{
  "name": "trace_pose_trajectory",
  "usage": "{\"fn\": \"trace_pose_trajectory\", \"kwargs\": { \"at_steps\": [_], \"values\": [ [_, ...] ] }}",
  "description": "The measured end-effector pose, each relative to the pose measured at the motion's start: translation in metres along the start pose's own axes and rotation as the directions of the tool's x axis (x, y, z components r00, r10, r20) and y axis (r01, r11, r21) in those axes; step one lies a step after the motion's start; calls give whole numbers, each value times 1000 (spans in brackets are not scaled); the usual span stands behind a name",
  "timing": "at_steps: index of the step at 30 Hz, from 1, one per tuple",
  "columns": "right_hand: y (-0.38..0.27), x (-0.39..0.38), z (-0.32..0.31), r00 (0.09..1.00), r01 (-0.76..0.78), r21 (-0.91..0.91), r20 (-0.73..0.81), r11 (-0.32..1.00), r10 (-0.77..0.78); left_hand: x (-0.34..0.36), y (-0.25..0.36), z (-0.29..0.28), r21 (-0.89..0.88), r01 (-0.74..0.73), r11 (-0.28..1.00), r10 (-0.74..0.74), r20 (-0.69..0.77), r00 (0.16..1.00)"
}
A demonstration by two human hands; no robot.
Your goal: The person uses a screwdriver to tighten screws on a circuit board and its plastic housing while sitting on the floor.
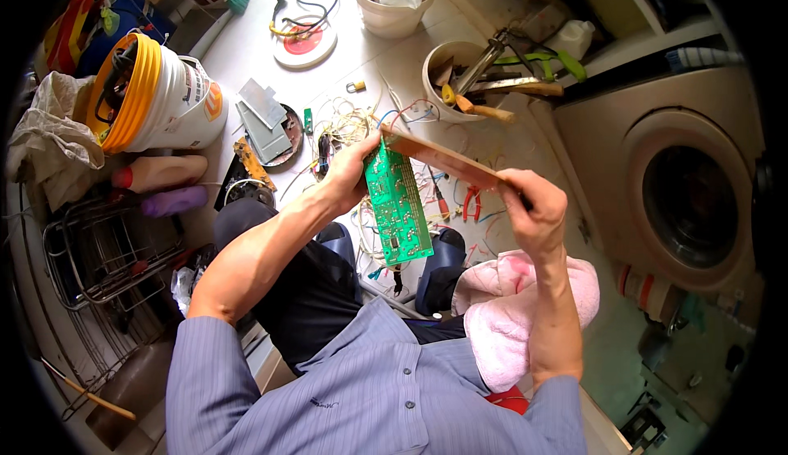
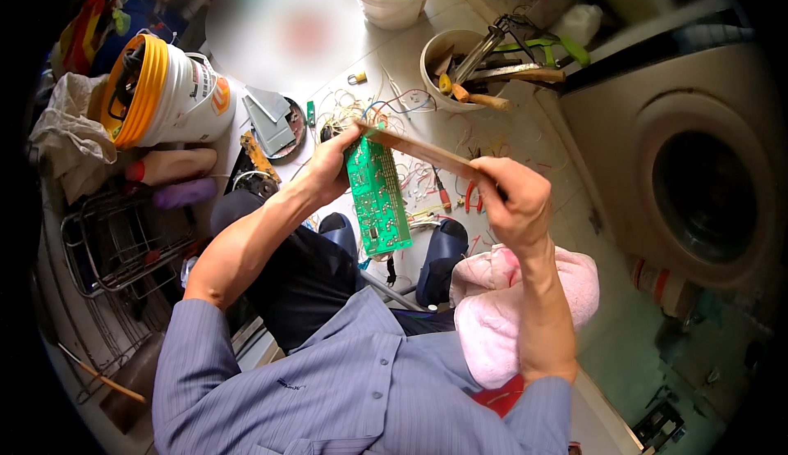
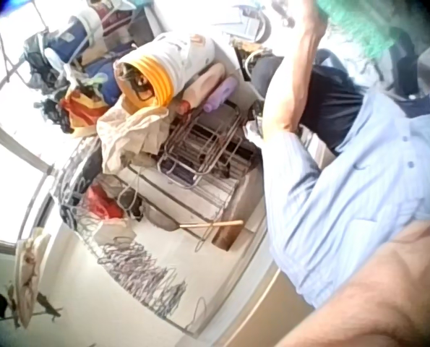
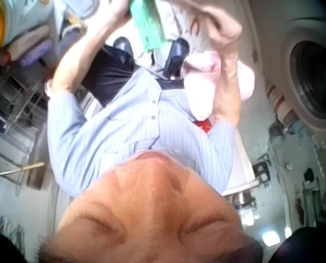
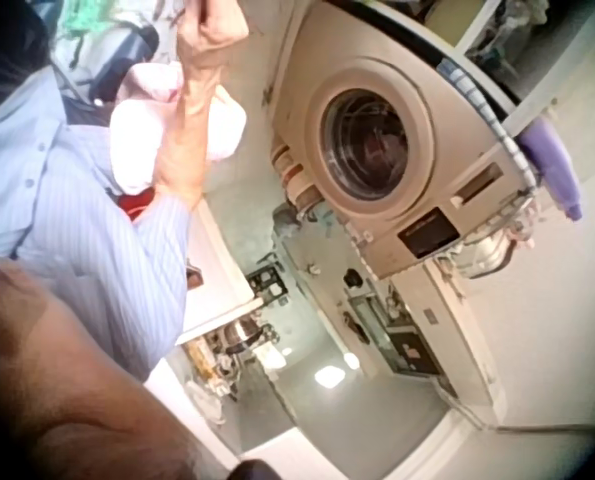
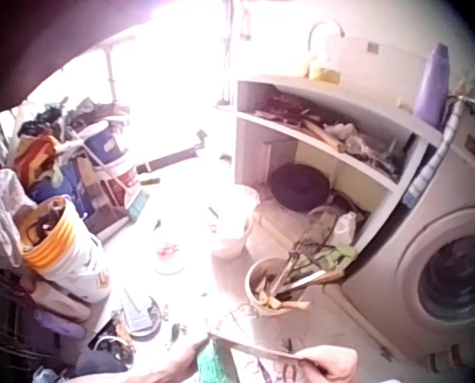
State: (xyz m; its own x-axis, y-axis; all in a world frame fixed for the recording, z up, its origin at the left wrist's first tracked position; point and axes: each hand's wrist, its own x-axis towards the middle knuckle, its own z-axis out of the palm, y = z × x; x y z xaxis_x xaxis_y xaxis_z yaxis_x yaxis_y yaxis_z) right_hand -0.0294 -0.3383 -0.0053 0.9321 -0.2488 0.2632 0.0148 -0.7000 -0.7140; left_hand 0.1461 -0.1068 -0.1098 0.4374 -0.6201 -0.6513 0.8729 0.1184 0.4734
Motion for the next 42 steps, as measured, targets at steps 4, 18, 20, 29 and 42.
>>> {"fn": "trace_pose_trajectory", "kwargs": {
  "at_steps": [4, 18, 20, 29, 42],
  "values": [
    [-17, 5, 6, 898, 430, -244, 15, 869, -440, 8, -1, -8, -61, 47, 997, -45, 25, 999],
    [-14, -4, 26, 873, 457, -328, -16, 827, -488, 3, 11, -12, -77, -47, 996, 57, 122, 991],
    [-9, -6, 28, 881, 438, -334, -26, 834, -473, 3, 11, -11, -88, -48, 995, 59, 119, 991],
    [-8, -6, 33, 897, 397, -372, -37, 839, -440, -8, 17, 1, -101, -92, 991, 101, 87, 991],
    [-9, -3, 35, 902, 379, -393, -46, 838, -429, -9, 18, 2, -159, -66, 985, 77, 65, 995]
  ]
}}
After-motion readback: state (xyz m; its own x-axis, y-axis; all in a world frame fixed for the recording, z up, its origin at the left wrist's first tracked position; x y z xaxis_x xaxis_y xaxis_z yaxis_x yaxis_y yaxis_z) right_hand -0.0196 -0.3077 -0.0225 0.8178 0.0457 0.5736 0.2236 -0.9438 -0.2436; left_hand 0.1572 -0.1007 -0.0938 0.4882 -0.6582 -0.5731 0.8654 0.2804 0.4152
